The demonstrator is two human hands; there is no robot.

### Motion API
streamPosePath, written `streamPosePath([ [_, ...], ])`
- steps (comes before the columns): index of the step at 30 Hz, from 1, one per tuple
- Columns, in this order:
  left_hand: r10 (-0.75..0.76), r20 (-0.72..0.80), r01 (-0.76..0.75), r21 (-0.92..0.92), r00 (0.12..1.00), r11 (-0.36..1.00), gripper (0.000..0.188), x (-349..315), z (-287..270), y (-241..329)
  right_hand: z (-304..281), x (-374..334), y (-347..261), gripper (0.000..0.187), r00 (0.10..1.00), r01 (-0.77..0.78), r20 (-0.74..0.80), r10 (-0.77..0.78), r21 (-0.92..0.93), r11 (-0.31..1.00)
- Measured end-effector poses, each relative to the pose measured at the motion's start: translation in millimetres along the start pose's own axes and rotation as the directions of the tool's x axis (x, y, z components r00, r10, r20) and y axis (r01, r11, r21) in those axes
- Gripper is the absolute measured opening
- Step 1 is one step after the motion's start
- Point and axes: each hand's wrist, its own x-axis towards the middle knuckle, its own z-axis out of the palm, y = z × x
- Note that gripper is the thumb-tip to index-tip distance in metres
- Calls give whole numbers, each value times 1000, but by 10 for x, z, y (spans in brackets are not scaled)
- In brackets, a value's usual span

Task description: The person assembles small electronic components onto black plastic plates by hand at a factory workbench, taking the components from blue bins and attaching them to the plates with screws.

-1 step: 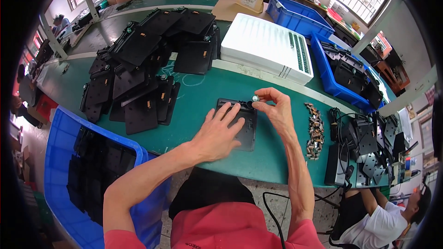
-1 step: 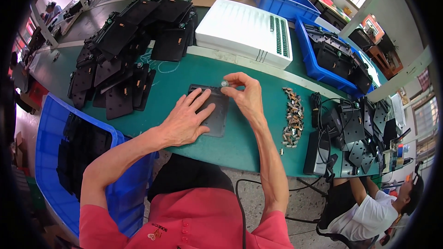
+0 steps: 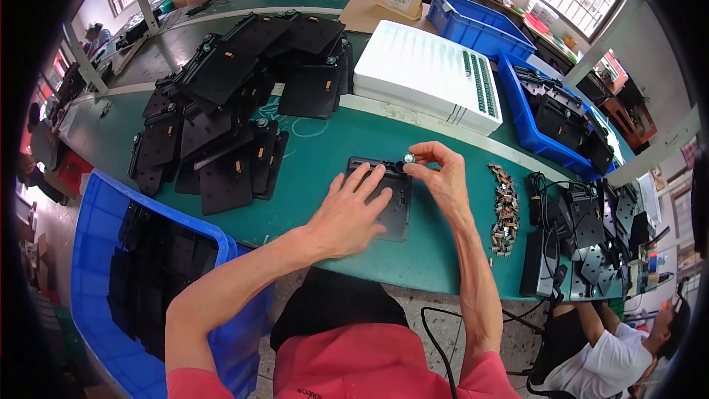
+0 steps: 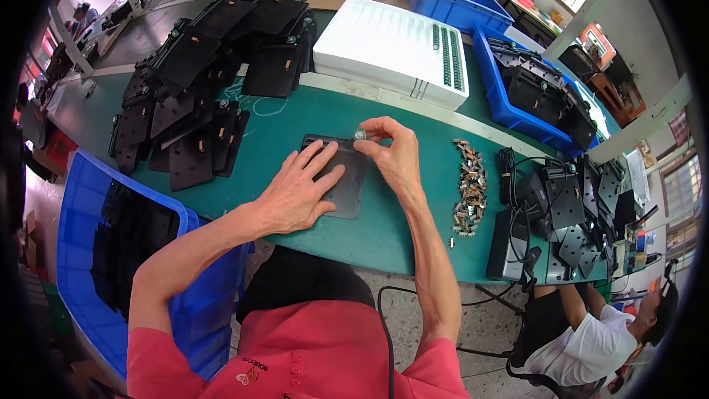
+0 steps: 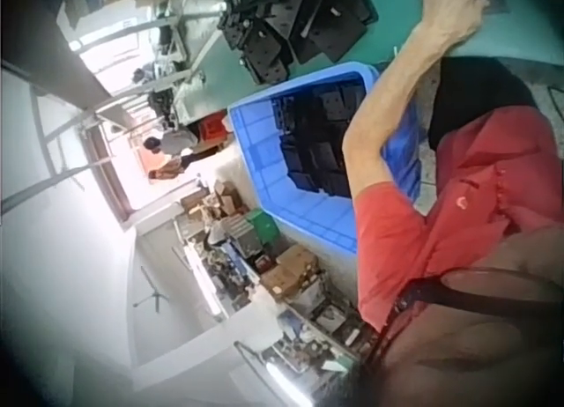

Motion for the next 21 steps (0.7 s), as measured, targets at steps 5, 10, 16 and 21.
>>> streamPosePath([
  [5, 5, -57, -4, 19, 998, 1000, 59, 5, 17, 7, 86, -79, 105, 28, 988, -24, -157, -13, -231, 973],
  [10, -9, -44, 10, 20, 999, 1000, 59, 1, 0, 19, 185, -83, 135, 32, 975, -61, -223, -3, -278, 959],
  [16, -3, -43, 4, 12, 999, 1000, 58, 6, 2, 15, 245, -76, 97, 34, 962, -161, -263, 76, -317, 935],
  [21, -17, -26, 17, 6, 1000, 1000, 59, -2, -9, 16, 277, -92, 37, 34, 956, -197, -274, 106, -332, 922],
])
